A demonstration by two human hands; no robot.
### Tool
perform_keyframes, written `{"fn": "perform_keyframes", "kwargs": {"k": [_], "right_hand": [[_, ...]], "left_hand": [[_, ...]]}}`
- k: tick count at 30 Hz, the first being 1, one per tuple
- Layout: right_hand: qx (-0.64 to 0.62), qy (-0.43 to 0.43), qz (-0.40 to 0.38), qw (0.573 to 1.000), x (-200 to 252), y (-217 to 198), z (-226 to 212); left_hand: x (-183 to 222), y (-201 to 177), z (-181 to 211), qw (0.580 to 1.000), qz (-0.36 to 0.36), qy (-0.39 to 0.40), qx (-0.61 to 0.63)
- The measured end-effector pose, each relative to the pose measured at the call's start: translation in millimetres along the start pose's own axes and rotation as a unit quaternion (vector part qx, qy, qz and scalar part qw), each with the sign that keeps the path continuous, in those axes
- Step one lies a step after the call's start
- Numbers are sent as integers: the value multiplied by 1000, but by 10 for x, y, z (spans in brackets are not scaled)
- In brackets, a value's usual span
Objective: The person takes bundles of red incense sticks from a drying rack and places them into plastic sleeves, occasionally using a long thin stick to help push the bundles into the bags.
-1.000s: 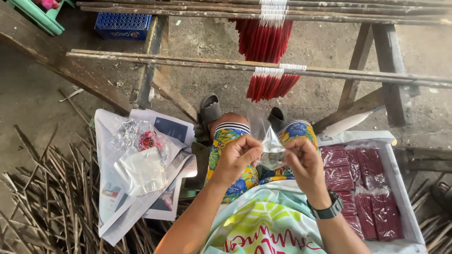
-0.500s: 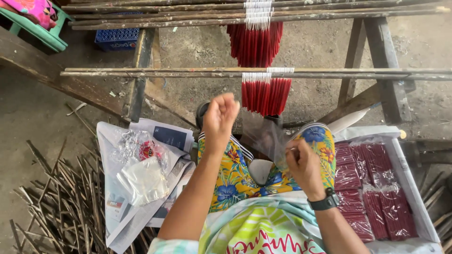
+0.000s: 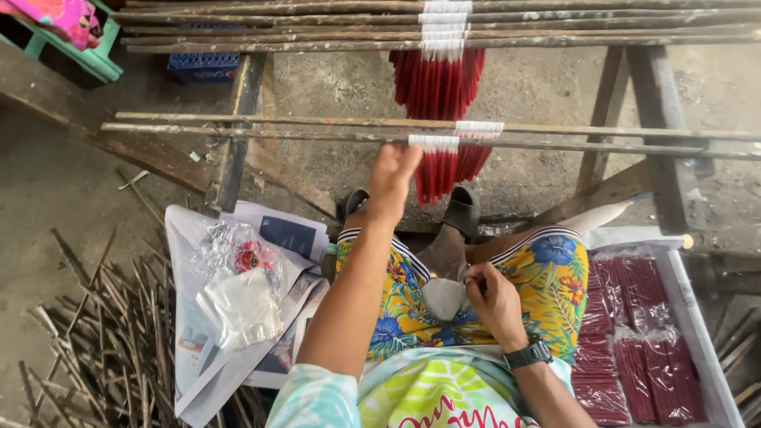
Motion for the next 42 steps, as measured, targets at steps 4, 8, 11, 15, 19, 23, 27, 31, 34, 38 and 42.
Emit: {"fn": "perform_keyframes", "kwargs": {"k": [4,8,11,15,19,23,27,31,34,38,42], "right_hand": [[30,-26,-8,999,-9,53,-29],[25,-43,0,999,-16,41,-56],[30,-48,2,998,-26,28,-81],[27,-38,3,999,-18,38,-33],[55,-28,4,998,3,92,67],[65,-17,8,998,-8,71,56],[16,61,21,998,21,22,213],[-51,95,48,993,-38,21,343],[-82,117,49,989,-105,86,315],[-227,99,64,967,-165,307,303],[-313,96,69,942,-225,305,-266]], "left_hand": [[-121,281,-114,972,-227,58,-22],[-83,552,44,945,-314,80,-46],[-69,740,145,924,-363,87,-81],[-24,917,250,900,-411,92,-114],[112,992,237,878,-452,74,-138],[139,973,136,879,-460,16,-124],[171,879,7,862,-488,-63,-120],[435,698,-61,849,-501,-151,-73],[680,551,-280,836,-490,-247,22],[888,499,-631,812,-467,-306,172],[917,507,-652,841,-418,-301,166]]}}
Point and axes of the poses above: each hand's wrist, its own x-axis away from the middle knuckle, its own y-axis out of the palm, z = x × y, the point moved 7 cm from there along -x, towards the middle knuckle, and after that the axes turned 15 degrees about -y, right-handed, at the moved point
